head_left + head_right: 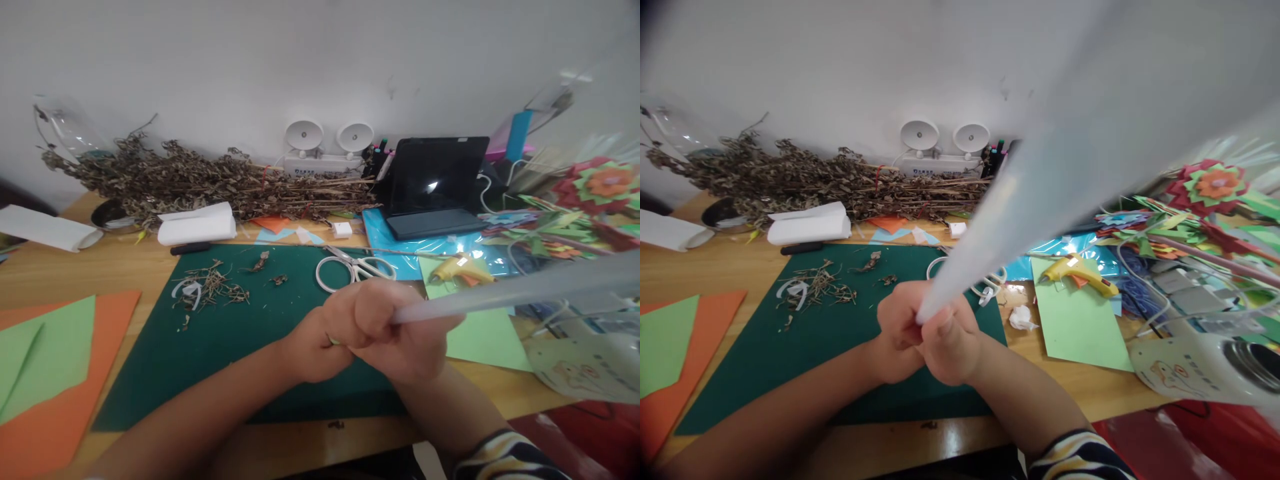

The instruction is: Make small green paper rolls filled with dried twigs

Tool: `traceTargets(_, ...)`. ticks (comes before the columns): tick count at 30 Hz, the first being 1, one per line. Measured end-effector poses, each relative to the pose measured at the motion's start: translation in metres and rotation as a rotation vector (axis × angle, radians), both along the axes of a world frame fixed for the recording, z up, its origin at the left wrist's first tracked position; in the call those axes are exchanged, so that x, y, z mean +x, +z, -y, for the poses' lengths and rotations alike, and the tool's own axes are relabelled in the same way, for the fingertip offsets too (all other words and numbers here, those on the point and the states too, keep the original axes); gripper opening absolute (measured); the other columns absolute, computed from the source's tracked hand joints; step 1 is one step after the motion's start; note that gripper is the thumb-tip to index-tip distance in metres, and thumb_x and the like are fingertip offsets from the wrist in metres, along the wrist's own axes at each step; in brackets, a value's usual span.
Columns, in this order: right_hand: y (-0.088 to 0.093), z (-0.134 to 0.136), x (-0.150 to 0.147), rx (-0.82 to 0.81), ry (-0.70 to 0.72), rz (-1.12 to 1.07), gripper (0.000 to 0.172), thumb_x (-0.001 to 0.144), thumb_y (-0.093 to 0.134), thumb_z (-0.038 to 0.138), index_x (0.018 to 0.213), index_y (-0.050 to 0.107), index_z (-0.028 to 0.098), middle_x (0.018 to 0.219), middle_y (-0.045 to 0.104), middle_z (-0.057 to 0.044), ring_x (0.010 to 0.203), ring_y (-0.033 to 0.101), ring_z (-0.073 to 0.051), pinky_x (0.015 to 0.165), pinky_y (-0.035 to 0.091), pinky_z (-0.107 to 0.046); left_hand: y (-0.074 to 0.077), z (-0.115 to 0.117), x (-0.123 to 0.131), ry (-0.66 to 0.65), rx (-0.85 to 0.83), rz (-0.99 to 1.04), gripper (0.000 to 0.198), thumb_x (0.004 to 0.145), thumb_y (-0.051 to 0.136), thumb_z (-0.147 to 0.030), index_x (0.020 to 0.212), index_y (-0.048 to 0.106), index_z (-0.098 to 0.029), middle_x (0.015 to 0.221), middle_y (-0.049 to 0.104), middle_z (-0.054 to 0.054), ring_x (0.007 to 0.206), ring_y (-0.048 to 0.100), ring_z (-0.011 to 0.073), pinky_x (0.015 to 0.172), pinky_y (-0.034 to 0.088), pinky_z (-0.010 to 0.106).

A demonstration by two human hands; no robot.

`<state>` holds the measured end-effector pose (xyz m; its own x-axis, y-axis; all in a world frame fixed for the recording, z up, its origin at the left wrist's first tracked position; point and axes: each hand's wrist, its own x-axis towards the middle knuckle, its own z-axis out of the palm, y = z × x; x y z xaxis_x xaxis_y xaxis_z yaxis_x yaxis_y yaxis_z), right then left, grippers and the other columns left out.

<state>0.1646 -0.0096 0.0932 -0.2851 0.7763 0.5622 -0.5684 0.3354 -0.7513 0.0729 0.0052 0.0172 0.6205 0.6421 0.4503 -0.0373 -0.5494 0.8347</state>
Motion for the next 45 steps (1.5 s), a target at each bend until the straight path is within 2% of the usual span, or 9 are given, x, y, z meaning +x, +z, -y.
traceTargets(4, 0.009, 0.004, 0.012, -0.046, -0.010, -0.069, 0.049, 0.079, 0.033, 0.055, 0.049, 0.021, 0.018, 0.044, 0.021, 0.007, 0.039, 0.022, -0.005, 0.038, 0.019, -0.022, 0.001, -0.004, 0.003, -0.069, 0.060, 0.053, 0.008, 0.068, 0.040, -0.016, 0.064, 0.048, -0.015, 0.061, 0.054, 0.000, 0.058, 0.049, 0.0104, 0.056, 0.044, 0.022)
traceTargets(11, 0.018, 0.010, 0.013, -0.037, -0.038, 0.011, 0.050, 0.079, 0.032, 0.056, 0.048, 0.022, 0.018, 0.044, 0.025, 0.006, 0.040, 0.027, -0.006, 0.041, 0.024, -0.023, 0.004, -0.006, 0.001, -0.105, -0.044, 0.001, 0.012, 0.070, 0.043, -0.015, 0.058, 0.047, -0.016, 0.058, 0.054, -0.001, 0.057, 0.049, 0.0101, 0.056, 0.044, 0.022)
traceTargets(17, 0.012, 0.009, 0.008, -0.047, -0.027, 0.009, 0.047, 0.078, 0.038, 0.053, 0.047, 0.027, 0.018, 0.045, 0.025, 0.006, 0.041, 0.028, -0.006, 0.040, 0.023, -0.023, 0.002, -0.005, 0.001, -0.105, -0.033, 0.006, 0.011, 0.066, 0.043, -0.010, 0.060, 0.050, -0.016, 0.062, 0.057, -0.001, 0.061, 0.053, 0.0109, 0.059, 0.046, 0.022)
traceTargets(23, 0.000, 0.002, 0.004, 0.050, -0.035, 0.011, 0.044, 0.080, 0.036, 0.050, 0.050, 0.033, 0.018, 0.045, 0.027, 0.006, 0.041, 0.029, -0.005, 0.038, 0.023, -0.021, 0.006, -0.003, -0.001, -0.082, 0.047, 0.092, 0.018, 0.063, 0.043, -0.003, 0.071, 0.053, -0.017, 0.072, 0.063, -0.001, 0.071, 0.058, 0.0123, 0.068, 0.048, 0.022)
traceTargets(36, 0.000, -0.002, 0.009, 0.064, 0.003, 0.098, 0.042, 0.082, 0.036, 0.047, 0.052, 0.038, 0.017, 0.047, 0.029, 0.006, 0.042, 0.031, -0.005, 0.039, 0.024, -0.020, 0.011, -0.003, -0.003, -0.105, 0.013, 0.034, 0.017, 0.063, 0.043, -0.004, 0.069, 0.054, -0.017, 0.071, 0.064, -0.001, 0.071, 0.059, 0.0124, 0.069, 0.049, 0.022)
traceTargets(41, -0.002, -0.004, 0.008, 0.072, 0.009, 0.140, 0.046, 0.081, 0.032, 0.052, 0.052, 0.038, 0.017, 0.048, 0.029, 0.005, 0.043, 0.031, -0.005, 0.039, 0.025, -0.019, 0.007, -0.003, -0.005, -0.082, -0.021, 0.013, 0.014, 0.064, 0.045, -0.008, 0.069, 0.053, -0.017, 0.072, 0.064, 0.000, 0.074, 0.058, 0.0136, 0.071, 0.048, 0.024)
traceTargets(45, 0.000, -0.002, 0.007, 0.004, -0.002, 0.051, 0.043, 0.080, 0.038, 0.049, 0.051, 0.035, 0.017, 0.046, 0.027, 0.006, 0.041, 0.029, -0.005, 0.038, 0.022, -0.020, 0.005, -0.005, -0.003, -0.115, 0.006, -0.035, 0.013, 0.063, 0.044, -0.011, 0.070, 0.054, -0.016, 0.072, 0.063, 0.002, 0.075, 0.058, 0.0146, 0.071, 0.047, 0.025)
